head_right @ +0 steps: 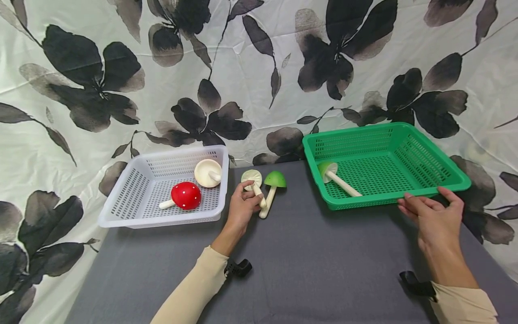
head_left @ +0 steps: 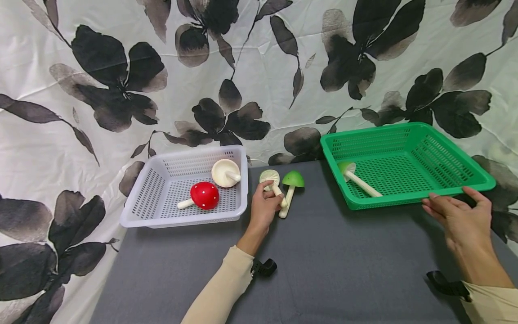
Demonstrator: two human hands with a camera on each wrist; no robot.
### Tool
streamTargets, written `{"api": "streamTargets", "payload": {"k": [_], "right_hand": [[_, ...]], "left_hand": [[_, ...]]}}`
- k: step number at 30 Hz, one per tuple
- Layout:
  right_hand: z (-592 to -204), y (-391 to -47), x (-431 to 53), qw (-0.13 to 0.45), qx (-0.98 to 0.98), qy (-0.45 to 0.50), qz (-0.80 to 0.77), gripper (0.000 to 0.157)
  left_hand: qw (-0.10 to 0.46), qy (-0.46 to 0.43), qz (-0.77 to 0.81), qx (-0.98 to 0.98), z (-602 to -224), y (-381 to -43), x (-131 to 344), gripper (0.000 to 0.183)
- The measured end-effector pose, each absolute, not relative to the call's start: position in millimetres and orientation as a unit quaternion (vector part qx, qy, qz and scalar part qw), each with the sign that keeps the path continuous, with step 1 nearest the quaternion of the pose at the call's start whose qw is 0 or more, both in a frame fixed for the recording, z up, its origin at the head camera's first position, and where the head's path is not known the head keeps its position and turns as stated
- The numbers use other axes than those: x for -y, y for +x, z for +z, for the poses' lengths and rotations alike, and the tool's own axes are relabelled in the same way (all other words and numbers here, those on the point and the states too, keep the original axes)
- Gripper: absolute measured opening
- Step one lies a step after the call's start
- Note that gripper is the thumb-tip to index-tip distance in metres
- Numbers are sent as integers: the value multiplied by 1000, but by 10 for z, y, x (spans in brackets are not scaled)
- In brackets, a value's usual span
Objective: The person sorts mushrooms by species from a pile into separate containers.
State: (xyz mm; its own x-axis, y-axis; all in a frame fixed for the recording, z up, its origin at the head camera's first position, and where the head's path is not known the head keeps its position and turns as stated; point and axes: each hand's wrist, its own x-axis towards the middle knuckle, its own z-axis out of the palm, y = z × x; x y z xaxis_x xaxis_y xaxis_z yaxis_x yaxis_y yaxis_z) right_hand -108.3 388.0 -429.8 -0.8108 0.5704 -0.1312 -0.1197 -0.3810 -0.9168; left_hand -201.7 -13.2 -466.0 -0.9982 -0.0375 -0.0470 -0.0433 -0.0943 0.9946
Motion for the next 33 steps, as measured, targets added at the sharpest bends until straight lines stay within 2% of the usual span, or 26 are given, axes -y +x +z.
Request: {"api": "streamTargets", "payload": {"k": [4, 17, 33], "right_hand": [[-4307, -1074, -3890, 216, 511, -218, 803, 95], [-4307, -1064, -3876, 219, 513, -212, 802, 97], [-4296, -1066, -3880, 217, 516, -212, 801, 99]], "left_hand": [[0, -25, 744, -668, -4672, -2014, 125, 58], [10, -21, 750, -661, -4637, -2038, 121, 50], [36, 35, 788, -614, -4475, -2082, 54, 50]]}}
